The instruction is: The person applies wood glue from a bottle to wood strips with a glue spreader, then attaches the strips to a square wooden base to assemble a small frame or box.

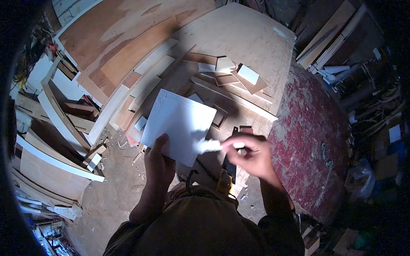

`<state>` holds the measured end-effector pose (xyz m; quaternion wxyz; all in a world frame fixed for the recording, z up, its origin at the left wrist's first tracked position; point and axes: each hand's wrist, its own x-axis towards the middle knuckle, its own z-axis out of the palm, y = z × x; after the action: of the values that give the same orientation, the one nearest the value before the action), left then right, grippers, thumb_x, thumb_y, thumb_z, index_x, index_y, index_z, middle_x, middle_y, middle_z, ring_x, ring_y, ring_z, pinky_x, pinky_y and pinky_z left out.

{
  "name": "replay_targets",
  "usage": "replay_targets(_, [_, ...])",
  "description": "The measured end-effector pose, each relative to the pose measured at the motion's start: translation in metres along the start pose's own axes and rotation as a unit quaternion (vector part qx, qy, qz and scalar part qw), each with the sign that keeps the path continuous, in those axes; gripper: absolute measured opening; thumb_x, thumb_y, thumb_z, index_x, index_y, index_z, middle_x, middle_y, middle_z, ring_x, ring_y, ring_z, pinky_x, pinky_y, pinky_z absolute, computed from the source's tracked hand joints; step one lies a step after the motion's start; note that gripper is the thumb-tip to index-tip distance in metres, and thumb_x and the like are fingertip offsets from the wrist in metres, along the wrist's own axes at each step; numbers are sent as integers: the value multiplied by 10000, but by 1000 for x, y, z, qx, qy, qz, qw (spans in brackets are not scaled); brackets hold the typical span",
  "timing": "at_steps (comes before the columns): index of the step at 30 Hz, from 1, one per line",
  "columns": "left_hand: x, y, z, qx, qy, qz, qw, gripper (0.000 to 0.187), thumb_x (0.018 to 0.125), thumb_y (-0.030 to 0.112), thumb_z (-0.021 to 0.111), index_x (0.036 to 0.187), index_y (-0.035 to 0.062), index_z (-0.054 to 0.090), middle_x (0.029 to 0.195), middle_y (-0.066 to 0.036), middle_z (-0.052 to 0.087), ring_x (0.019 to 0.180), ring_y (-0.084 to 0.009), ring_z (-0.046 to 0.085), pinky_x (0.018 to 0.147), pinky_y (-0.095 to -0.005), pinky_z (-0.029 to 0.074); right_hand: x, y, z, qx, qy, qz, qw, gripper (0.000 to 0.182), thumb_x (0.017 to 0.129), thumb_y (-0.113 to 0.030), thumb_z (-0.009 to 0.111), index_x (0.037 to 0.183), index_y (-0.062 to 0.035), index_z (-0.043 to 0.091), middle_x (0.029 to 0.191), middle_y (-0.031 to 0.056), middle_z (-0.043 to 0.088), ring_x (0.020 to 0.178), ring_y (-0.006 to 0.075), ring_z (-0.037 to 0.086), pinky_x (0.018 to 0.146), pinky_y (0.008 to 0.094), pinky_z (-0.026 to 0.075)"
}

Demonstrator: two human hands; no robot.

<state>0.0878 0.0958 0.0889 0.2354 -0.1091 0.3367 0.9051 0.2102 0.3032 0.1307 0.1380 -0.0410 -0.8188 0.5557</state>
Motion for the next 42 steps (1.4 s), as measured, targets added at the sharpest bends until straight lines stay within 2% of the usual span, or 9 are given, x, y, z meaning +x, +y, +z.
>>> replay_targets(3, [-4, 2, 4, 4, 0, -2, 1000, 424, 893, 28, 600, 1284, -23, 445, 1159, -149, 576, 1011, -242, 645, 802, -337, 579, 5, 0, 10, -67, -97, -108, 987, 241, 815, 64, 700, 1038, -28, 706, 928, 99, 728, 872, 134, 689, 760, 274, 546])
replay_targets(10, [-1, 0, -3, 5, -3, -2, 1000, 429, 880, 20, 612, 1274, -20, 448, 1142, -143, 579, 987, -243, 652, 789, -328, 582, 5, 9, 6, 10, 108, 47, 993, 192, 863, 35, 679, 1046, -17, 702, 913, 81, 716, 812, 96, 665, 704, 247, 545])
replay_targets(13, [0, 0, -5, 17, -9, -1, 1000, 414, 879, 22, 616, 1262, -21, 463, 1120, -143, 592, 979, -240, 656, 787, -324, 581, 7, 11, 5, -59, -51, -118, 990, 182, 844, 6, 709, 1021, -36, 712, 900, 67, 729, 811, 101, 682, 711, 234, 534])
replay_targets(19, [-2, -1, -1, 17, 1, 2, 1000, 389, 875, 23, 622, 1238, -28, 492, 1118, -150, 601, 983, -239, 655, 804, -316, 571, 11, 10, -3, -23, 135, -12, 991, 146, 880, 9, 673, 1021, -10, 707, 887, 48, 718, 728, 48, 632, 596, 188, 496])
replay_targets(23, [-2, -1, -2, 16, 3, 6, 1000, 394, 876, 23, 622, 1240, -40, 486, 1130, -147, 598, 994, -244, 652, 821, -319, 568, 2, 9, -3, -23, 19, -78, 996, 184, 850, 23, 692, 1025, -25, 717, 888, 41, 717, 753, 39, 634, 574, 171, 479])
replay_targets(29, [-4, 0, 0, 21, 0, 2, 1000, 409, 878, 21, 617, 1253, -53, 473, 1133, -149, 598, 1013, -245, 647, 827, -327, 567, 11, 19, -1, -35, 170, -46, 984, 157, 869, 2, 692, 1025, -10, 708, 885, 43, 713, 724, 27, 623, 576, 168, 474])
replay_targets(35, [-6, 3, 1, 29, -5, -12, 1000, 416, 883, 23, 611, 1266, -51, 465, 1130, -151, 598, 1002, -243, 648, 825, -323, 563, 8, 14, -3, -19, 8, -134, 991, 139, 858, 78, 645, 983, 39, 692, 883, 100, 696, 703, 94, 644, 572, 213, 522])
replay_targets(37, [-7, 3, 3, 25, -12, 3, 1000, 402, 885, 24, 608, 1256, -52, 471, 1125, -150, 599, 1007, -240, 645, 834, -323, 559, 9, 14, -3, -10, 77, -13, 997, 150, 858, 83, 640, 990, 37, 695, 885, 94, 697, 715, 88, 644, 571, 205, 514])
replay_targets(42, [-3, 0, -3, 25, -6, 6, 1000, 391, 879, 23, 618, 1237, -55, 483, 1118, -148, 600, 1017, -237, 640, 843, -324, 555, 10, 9, -3, 28, 164, 4, 986, 139, 888, -10, 679, 1022, -16, 711, 904, 33, 703, 749, 38, 624, 588, 187, 511])
